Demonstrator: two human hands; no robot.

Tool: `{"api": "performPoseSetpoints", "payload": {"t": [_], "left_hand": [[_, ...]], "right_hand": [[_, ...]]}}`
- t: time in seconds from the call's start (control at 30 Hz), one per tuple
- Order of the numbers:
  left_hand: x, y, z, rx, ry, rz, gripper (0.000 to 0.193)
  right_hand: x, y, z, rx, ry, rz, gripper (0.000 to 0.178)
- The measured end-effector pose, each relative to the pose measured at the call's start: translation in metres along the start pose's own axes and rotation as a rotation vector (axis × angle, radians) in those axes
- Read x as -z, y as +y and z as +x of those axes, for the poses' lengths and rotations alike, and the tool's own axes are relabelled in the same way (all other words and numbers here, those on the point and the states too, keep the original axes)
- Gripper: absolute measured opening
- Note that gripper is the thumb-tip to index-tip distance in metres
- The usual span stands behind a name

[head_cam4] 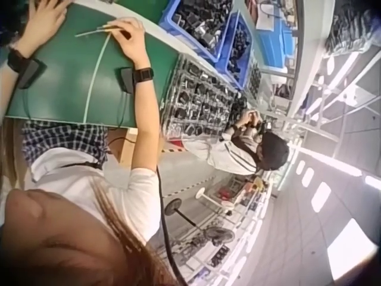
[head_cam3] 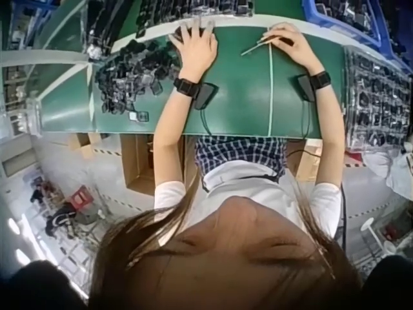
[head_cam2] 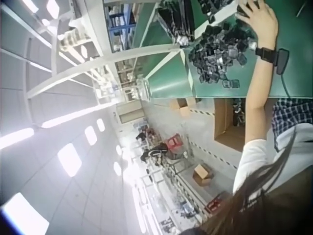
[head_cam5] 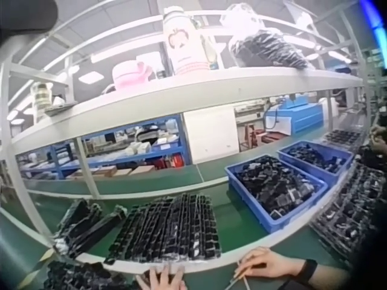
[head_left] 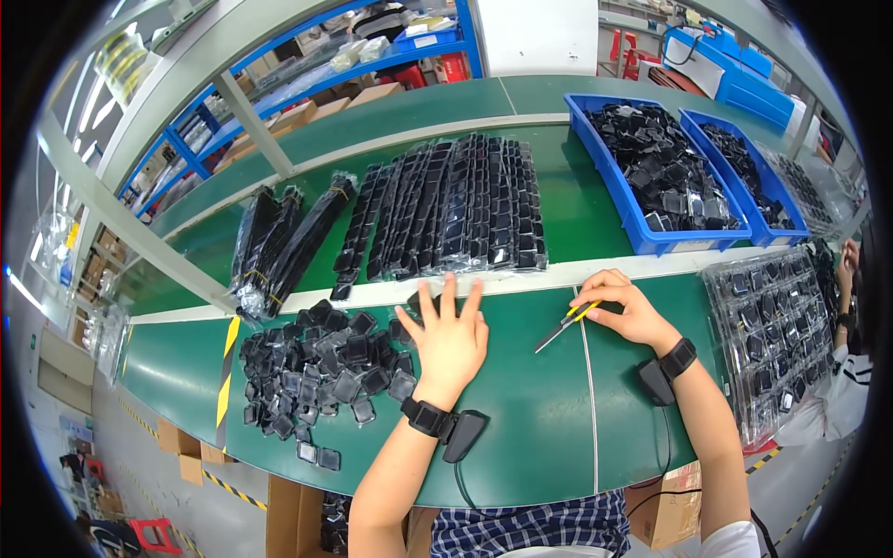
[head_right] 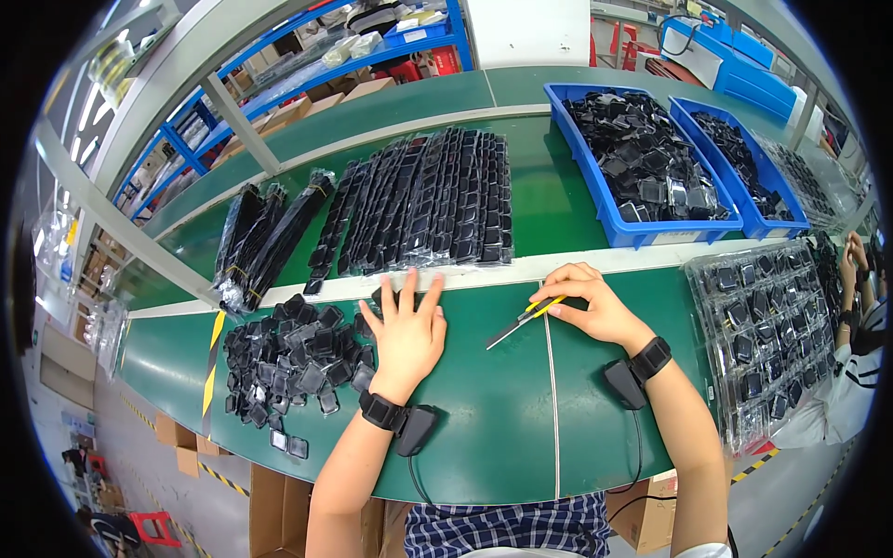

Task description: The person separates small black components from a plastic strip using a utility knife, handling them one at a time. After each cut, they place the detached components into a pile on the green work surface.

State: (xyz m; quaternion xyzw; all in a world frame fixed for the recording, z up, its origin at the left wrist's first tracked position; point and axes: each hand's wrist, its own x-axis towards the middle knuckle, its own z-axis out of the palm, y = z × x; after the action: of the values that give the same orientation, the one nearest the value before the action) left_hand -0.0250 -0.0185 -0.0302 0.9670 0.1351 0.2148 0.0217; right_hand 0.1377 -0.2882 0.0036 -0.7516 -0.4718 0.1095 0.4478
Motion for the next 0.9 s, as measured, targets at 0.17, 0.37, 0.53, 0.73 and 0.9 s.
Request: {"api": "performPoseSetpoints", "payload": {"t": [0.17, 0.37, 0.53, 0.73, 0.9], "left_hand": [[-0.004, -0.009, -0.002, 0.212, -0.012, 0.225, 0.063], [0.005, -0.024, 0.005, 0.354, -0.059, 0.362, 0.069], [-0.008, -0.013, 0.031, 0.007, 0.205, -0.046, 0.069], [-0.038, -0.006, 0.077, 0.205, 0.362, -0.174, 0.058], [-0.041, -0.003, 0.081, 0.272, 0.396, -0.119, 0.041]], "right_hand": [[0.0, -0.004, 0.001, 0.01, 0.01, -0.035, 0.03], [-0.001, 0.003, 0.0, 0.012, 0.133, -0.051, 0.03], [-0.002, 0.011, 0.001, 0.004, 0.278, -0.096, 0.029], [-0.005, 0.01, 0.001, -0.009, 0.276, -0.051, 0.029], [-0.003, 0.014, 0.002, -0.017, 0.255, -0.039, 0.03]]}}
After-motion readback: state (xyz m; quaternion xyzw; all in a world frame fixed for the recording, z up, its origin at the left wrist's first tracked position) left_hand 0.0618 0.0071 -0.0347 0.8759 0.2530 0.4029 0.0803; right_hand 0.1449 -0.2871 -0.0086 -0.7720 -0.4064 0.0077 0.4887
